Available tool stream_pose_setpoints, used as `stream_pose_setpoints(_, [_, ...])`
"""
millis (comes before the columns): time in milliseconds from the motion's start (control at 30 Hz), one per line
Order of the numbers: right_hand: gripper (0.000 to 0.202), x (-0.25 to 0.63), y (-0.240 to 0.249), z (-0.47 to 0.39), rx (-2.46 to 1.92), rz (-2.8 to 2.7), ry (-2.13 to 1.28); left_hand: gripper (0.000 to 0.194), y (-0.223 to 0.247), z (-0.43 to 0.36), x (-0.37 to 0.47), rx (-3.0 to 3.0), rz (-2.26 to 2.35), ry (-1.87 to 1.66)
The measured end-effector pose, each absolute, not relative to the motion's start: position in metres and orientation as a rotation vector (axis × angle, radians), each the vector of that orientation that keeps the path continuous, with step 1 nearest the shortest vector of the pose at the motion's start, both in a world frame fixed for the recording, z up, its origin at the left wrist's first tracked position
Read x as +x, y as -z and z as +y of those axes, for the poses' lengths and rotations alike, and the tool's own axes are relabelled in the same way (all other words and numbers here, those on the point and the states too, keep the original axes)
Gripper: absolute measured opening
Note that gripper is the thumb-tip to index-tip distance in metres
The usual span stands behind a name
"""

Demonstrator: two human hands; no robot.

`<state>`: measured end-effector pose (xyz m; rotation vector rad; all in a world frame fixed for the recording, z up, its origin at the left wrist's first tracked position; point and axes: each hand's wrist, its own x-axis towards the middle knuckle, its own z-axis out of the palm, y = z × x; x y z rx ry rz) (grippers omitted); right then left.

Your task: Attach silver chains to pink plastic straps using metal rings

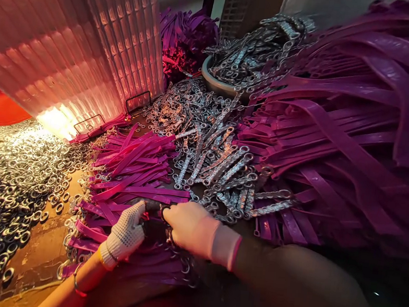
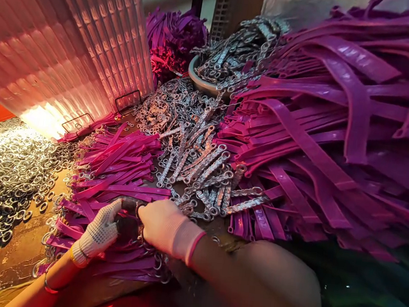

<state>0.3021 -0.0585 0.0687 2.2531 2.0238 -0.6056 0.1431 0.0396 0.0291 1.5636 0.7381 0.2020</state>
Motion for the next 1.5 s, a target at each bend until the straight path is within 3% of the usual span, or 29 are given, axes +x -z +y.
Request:
stream_pose_setpoints(67, [0.022,0.326,-0.070,-0.049,2.254,2.078,0.455,0.032,-0.033,0.041,0.143,1.408,0.783,-0.303])
stream_pose_setpoints(167, [0.025,0.364,-0.056,-0.033,2.247,2.083,0.173,0.023,-0.039,0.047,0.144,0.942,0.898,-0.325])
stream_pose_setpoints(300, [0.024,0.388,-0.023,-0.022,2.107,2.177,0.030,0.026,-0.051,0.055,0.149,0.415,0.882,-0.289])
stream_pose_setpoints(433, [0.024,0.387,-0.017,-0.026,2.138,2.156,0.054,0.044,-0.058,0.055,0.149,0.329,0.739,-0.180])
stream_pose_setpoints(567, [0.027,0.374,-0.030,-0.040,2.505,2.175,0.171,0.051,-0.052,0.053,0.151,0.397,0.656,-0.155])
stream_pose_setpoints(633, [0.033,0.361,-0.035,-0.049,2.748,2.290,0.449,0.046,-0.049,0.050,0.154,0.488,0.666,-0.211])
stream_pose_setpoints(733, [0.034,0.338,-0.039,-0.058,2.936,2.458,1.167,0.046,-0.051,0.043,0.161,0.704,0.752,-0.339])
stream_pose_setpoints(867, [0.034,0.310,-0.044,-0.058,2.760,2.383,2.213,0.053,-0.056,0.034,0.169,0.917,0.746,-0.453])
stream_pose_setpoints(933, [0.039,0.303,-0.046,-0.057,2.764,2.258,2.455,0.050,-0.055,0.031,0.171,0.957,0.739,-0.500])
stream_pose_setpoints(1133, [0.034,0.301,-0.048,-0.063,3.205,2.122,2.076,0.037,-0.049,0.027,0.167,1.091,0.758,-0.456])
stream_pose_setpoints(1233, [0.039,0.308,-0.048,-0.066,3.104,2.247,1.947,0.036,-0.050,0.028,0.163,1.076,0.796,-0.433])
stream_pose_setpoints(1400, [0.056,0.320,-0.047,-0.066,2.841,2.739,1.271,0.044,-0.054,0.035,0.160,0.961,0.792,-0.324])
stream_pose_setpoints(1500, [0.061,0.317,-0.044,-0.065,2.523,2.983,1.039,0.041,-0.053,0.034,0.160,1.053,0.743,-0.290])
